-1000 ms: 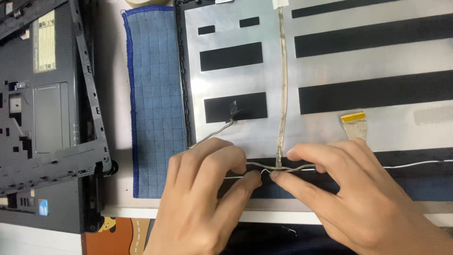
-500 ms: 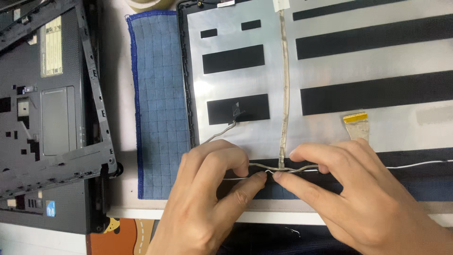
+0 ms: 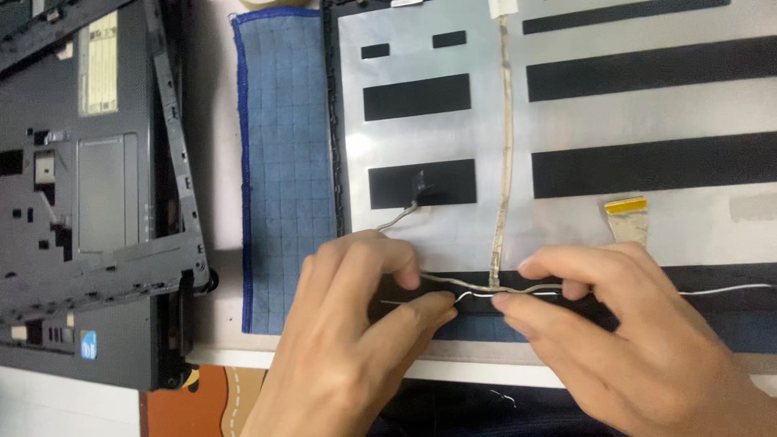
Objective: The person works on the back of a disassembled laptop screen, repeatedly handling and adjusting thin wires and a ribbon cable along the bottom edge. They connect a power cable to the screen's connector and continue to reposition the wires and cable, ensuring they are properly aligned.
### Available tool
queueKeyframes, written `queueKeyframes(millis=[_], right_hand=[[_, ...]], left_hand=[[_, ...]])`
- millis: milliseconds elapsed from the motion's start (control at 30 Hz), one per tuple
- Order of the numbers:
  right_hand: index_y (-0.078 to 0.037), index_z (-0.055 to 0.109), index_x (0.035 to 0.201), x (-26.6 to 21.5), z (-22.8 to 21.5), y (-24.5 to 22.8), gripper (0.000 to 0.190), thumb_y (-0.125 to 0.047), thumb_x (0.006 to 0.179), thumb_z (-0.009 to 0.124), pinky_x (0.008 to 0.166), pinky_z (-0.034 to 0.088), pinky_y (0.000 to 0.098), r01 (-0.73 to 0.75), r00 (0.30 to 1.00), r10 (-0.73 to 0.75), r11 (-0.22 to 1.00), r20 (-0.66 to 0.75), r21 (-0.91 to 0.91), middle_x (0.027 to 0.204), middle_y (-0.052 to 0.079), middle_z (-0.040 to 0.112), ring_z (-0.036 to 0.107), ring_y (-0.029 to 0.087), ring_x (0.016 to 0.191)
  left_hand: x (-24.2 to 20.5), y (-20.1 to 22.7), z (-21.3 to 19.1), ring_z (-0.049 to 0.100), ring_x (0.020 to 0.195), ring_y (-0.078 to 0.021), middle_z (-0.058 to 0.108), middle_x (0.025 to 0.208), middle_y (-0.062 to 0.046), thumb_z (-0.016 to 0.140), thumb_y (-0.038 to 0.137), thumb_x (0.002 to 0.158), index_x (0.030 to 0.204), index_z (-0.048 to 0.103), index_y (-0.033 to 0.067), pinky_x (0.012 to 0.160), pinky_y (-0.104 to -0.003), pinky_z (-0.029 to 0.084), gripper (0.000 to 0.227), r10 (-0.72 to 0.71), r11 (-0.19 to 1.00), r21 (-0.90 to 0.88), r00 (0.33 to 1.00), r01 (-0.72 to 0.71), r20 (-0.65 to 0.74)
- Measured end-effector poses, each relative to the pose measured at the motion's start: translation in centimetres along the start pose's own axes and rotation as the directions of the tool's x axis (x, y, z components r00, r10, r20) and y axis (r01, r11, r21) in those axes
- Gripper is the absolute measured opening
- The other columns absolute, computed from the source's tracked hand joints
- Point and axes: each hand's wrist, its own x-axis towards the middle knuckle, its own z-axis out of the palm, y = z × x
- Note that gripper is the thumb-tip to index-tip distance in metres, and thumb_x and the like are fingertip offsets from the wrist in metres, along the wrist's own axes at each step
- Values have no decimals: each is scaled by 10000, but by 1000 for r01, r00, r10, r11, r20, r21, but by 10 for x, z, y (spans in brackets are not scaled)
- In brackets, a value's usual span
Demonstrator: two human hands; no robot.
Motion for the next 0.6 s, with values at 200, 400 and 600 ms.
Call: queueKeyframes(millis=[200, 400, 600], right_hand=[[-274, 823, 1328, -19, 9, 15, 368, -231, 964, 861, 943, 537, 428, -26, 998, 31, 996, 55, -86, 1363, 75, 680, 612, 246, 954], [-363, 821, 1390, -20, 6, 11, 511, -226, 904, 900, 982, 558, 415, -39, 990, 60, 985, 125, -169, 1374, 29, 662, 647, 238, 986], [-377, 822, 1384, -20, 5, 10, 458, -263, 943, 874, 988, 548, 441, -58, 991, 76, 985, 107, -160, 1386, 29, 672, 634, 258, 975]], left_hand=[[-4, 1, 19, 649, 1278, -384, 599, 1322, -137, 614, 72, 1184, 1144, 676, 91, 950, -476, 479, 76, 112, 936, 339, 993, -92, -39], [-8, -6, 12, 657, 1321, -367, 588, 1377, -126, 722, 79, 1155, 1127, 664, 103, 944, -468, 469, 69, 117, 917, 391, 991, -81, -71], [-13, -12, 11, 689, 1299, -346, 603, 1373, -108, 757, 112, 1185, 1160, 695, 100, 926, -473, 494, 67, 188, 900, 414, 978, -135, -90]])
